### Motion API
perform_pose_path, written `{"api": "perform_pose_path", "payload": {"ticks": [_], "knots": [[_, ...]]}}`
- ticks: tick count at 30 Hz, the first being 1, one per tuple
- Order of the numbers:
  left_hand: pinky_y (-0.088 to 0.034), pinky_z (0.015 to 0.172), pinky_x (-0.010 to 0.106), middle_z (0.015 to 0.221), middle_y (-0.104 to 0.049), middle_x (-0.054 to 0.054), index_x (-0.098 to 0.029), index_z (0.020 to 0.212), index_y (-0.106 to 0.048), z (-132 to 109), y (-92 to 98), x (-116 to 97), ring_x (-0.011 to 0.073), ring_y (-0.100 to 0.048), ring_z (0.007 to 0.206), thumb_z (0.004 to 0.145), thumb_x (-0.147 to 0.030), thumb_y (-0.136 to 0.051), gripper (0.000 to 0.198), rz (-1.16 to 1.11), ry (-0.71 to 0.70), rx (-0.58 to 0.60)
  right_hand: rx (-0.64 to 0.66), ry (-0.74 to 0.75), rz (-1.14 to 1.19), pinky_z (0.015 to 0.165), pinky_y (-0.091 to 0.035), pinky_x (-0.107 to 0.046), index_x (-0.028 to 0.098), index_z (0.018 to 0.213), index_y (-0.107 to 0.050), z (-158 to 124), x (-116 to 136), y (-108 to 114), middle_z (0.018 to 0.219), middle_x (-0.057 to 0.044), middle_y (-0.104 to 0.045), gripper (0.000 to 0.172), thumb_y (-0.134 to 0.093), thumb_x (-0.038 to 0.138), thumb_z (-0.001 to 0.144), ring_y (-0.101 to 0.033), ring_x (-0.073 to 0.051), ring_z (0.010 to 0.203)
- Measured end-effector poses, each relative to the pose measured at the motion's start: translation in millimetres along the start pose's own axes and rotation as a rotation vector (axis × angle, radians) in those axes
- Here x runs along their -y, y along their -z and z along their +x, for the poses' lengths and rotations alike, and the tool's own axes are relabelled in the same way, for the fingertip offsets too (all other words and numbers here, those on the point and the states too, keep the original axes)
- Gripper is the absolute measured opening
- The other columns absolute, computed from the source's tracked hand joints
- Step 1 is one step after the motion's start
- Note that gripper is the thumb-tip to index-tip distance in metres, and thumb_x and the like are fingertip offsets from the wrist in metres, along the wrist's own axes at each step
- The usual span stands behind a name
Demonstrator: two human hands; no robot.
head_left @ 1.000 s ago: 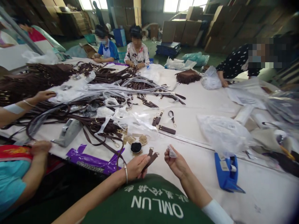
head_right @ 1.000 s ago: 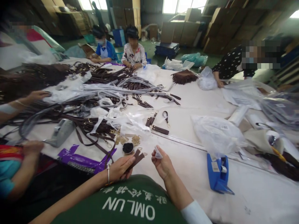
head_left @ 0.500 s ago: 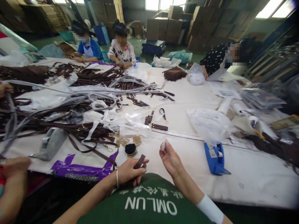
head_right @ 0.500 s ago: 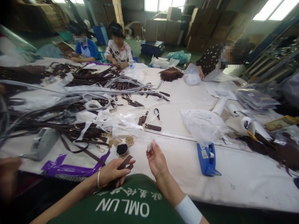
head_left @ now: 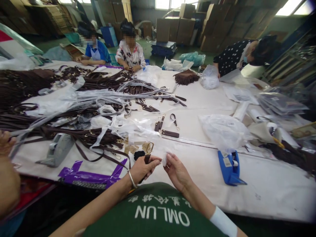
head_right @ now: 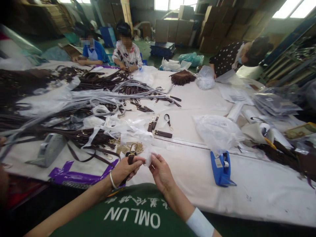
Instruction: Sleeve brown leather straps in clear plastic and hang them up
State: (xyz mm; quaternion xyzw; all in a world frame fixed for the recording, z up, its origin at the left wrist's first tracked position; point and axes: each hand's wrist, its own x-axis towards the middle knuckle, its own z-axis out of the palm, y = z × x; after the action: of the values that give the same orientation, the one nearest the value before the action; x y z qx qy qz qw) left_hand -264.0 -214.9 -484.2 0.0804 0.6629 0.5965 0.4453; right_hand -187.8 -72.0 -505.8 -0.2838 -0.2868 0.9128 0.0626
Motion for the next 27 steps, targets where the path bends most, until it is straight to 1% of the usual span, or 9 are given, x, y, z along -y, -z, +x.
{"api": "perform_pose_path", "payload": {"ticks": [6, 10, 12, 14, 16, 18, 20, 23, 27], "knots": [[-0.022, 0.031, 0.015, 0.043, -0.039, -0.009, -0.014, 0.081, -0.051, 8, -6.5, 11, 0.0034, -0.029, 0.031, 0.068, -0.046, -0.066, 0.037, 0.026, -0.023, -0.112, 0.010, -0.002, -0.098, 0.069, -0.046, -0.018, 0.018, 0.084, -0.066, 0, -10, 7, 0.084, 0.001, -0.065, 0.024, -0.078, 0.021, 0.064, -0.057, -0.009, 0.075], [-0.022, 0.033, 0.016, 0.044, -0.040, -0.008, -0.014, 0.074, -0.052, 7, -6.0, 12, 0.0029, -0.030, 0.033, 0.069, -0.040, -0.066, 0.030, 0.081, -0.073, -0.191, -0.009, -0.105, -0.085, 0.064, -0.048, -0.019, 0.019, 0.086, -0.065, 3, -10, 9, 0.081, 0.000, -0.066, 0.023, -0.076, 0.027, 0.068, -0.057, -0.009, 0.069], [-0.023, 0.035, 0.016, 0.045, -0.041, -0.008, -0.013, 0.071, -0.052, 4, -5.9, 12, 0.0023, -0.030, 0.034, 0.070, -0.040, -0.065, 0.030, 0.091, -0.081, -0.168, 0.019, -0.160, -0.117, 0.060, -0.048, -0.018, 0.017, 0.085, -0.065, 4, -9, 8, 0.080, -0.001, -0.066, 0.022, -0.074, 0.030, 0.070, -0.057, -0.009, 0.067], [-0.022, 0.035, 0.016, 0.045, -0.042, -0.008, -0.012, 0.077, -0.055, 1, -4.6, 12, 0.0022, -0.029, 0.033, 0.073, -0.041, -0.062, 0.030, 0.067, -0.089, -0.123, 0.012, -0.170, -0.123, 0.055, -0.047, -0.016, 0.016, 0.081, -0.065, 6, -8, 6, 0.077, 0.000, -0.065, 0.022, -0.075, 0.031, 0.069, -0.056, -0.009, 0.064], [-0.023, 0.034, 0.016, 0.048, -0.046, -0.007, -0.012, 0.099, -0.055, -3, -0.2, 13, 0.0029, -0.031, 0.033, 0.078, -0.042, -0.058, 0.036, 0.046, -0.109, -0.046, -0.049, -0.151, -0.083, 0.050, -0.046, -0.016, 0.017, 0.078, -0.064, 9, -7, 6, 0.073, 0.001, -0.064, 0.024, -0.077, 0.032, 0.066, -0.055, -0.008, 0.060], [-0.026, 0.034, 0.016, 0.057, -0.057, -0.004, -0.014, 0.123, -0.044, -7, 7.0, 13, 0.0043, -0.037, 0.034, 0.081, -0.040, -0.055, 0.051, 0.058, -0.114, 0.039, -0.119, -0.145, -0.028, 0.047, -0.046, -0.016, 0.016, 0.076, -0.063, 12, -6, 7, 0.067, 0.001, -0.063, 0.025, -0.077, 0.034, 0.066, -0.055, -0.008, 0.056], [-0.028, 0.034, 0.016, 0.071, -0.065, 0.003, -0.014, 0.132, -0.035, -11, 15.4, 14, 0.0061, -0.045, 0.037, 0.082, -0.040, -0.054, 0.060, 0.083, -0.081, 0.106, -0.140, -0.154, 0.033, 0.047, -0.047, -0.015, 0.016, 0.074, -0.062, 15, -4, 9, 0.063, 0.002, -0.061, 0.025, -0.078, 0.032, 0.065, -0.055, -0.008, 0.054], [-0.027, 0.033, 0.016, 0.087, -0.067, 0.012, -0.013, 0.133, -0.038, -18, 25.7, 12, 0.0087, -0.053, 0.043, 0.082, -0.041, -0.053, 0.060, 0.073, -0.030, 0.164, -0.098, -0.166, 0.107, 0.049, -0.049, -0.014, 0.016, 0.077, -0.062, 15, -2, 11, 0.065, 0.002, -0.061, 0.024, -0.080, 0.025, 0.063, -0.056, -0.007, 0.057], [-0.028, 0.035, 0.016, 0.094, -0.066, 0.015, -0.013, 0.126, -0.048, -27, 30.6, 4, 0.0102, -0.056, 0.049, 0.082, -0.039, -0.056, 0.051, 0.000, -0.065, 0.212, -0.102, -0.172, 0.112, 0.048, -0.049, -0.014, 0.016, 0.073, -0.060, 15, -1, 11, 0.064, 0.003, -0.059, 0.020, -0.077, 0.026, 0.068, -0.055, -0.007, 0.055]]}}
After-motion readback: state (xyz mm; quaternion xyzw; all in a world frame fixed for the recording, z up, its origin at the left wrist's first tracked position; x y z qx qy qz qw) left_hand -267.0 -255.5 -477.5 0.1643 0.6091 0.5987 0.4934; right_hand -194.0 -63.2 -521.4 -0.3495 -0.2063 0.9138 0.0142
